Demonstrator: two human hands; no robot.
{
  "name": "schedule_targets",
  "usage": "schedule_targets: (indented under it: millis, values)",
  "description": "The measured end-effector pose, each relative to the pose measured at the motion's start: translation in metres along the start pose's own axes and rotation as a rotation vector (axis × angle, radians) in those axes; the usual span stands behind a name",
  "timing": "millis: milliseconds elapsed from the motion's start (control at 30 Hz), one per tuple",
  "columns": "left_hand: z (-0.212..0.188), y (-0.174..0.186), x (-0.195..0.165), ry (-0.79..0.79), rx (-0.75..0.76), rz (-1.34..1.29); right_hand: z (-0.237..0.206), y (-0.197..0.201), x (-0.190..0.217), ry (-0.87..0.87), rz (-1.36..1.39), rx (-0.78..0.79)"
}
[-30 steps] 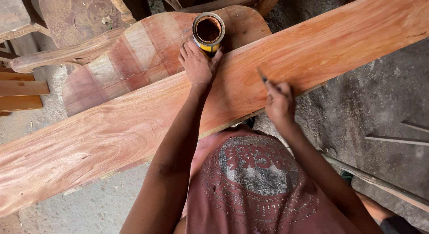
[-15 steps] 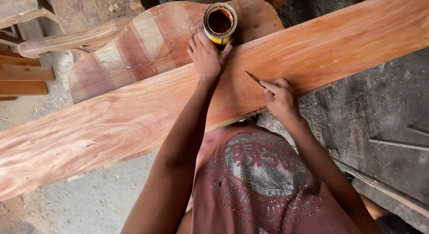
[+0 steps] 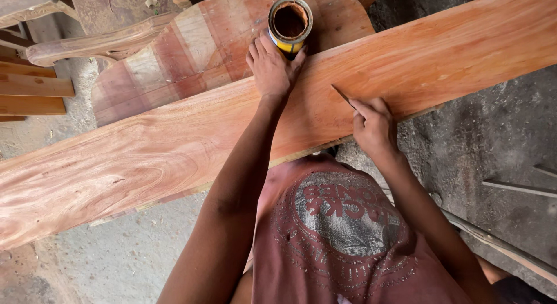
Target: The person holds a can of wood stain in one hand and uses a small brush with the other hand to apply stain along the surface of long wooden planks resting on supports. The person occasionally repositions the planks and continues brushing stain across the wood surfaces.
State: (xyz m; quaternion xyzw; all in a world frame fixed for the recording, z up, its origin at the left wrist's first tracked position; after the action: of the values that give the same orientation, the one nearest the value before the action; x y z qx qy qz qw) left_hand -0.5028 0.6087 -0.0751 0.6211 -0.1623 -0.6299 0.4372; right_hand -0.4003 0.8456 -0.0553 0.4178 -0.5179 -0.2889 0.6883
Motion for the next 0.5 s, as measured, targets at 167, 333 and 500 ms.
schedule_targets:
  millis: [167, 333, 500]
  values:
    - [-0.001, 0.002, -0.001, -0.062, -0.080, -0.011, 0.012, 0.009, -0.014, 0.013, 0.017, 0.021]
    - [-0.001, 0.000, 0.000, -0.020, -0.060, -0.016, 0.008, 0.010, -0.011, 0.021, -0.162, -0.031]
    - [-0.001, 0.001, 0.001, -0.031, -0.045, -0.002, -0.012, -0.009, 0.012, 0.117, 0.100, 0.104]
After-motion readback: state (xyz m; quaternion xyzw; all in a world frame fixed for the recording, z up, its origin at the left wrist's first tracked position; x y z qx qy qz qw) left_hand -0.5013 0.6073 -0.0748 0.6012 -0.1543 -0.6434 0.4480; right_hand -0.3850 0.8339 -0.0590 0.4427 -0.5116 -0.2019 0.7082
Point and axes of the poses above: each hand's wrist, its own z-axis towards the middle knuckle, its own y-axis out of the back of the hand, x = y × z, the point moved 2 cm from there along z, towards the middle knuckle, and after that the axes turned 3 degrees about -z, right-handed, at the moved point
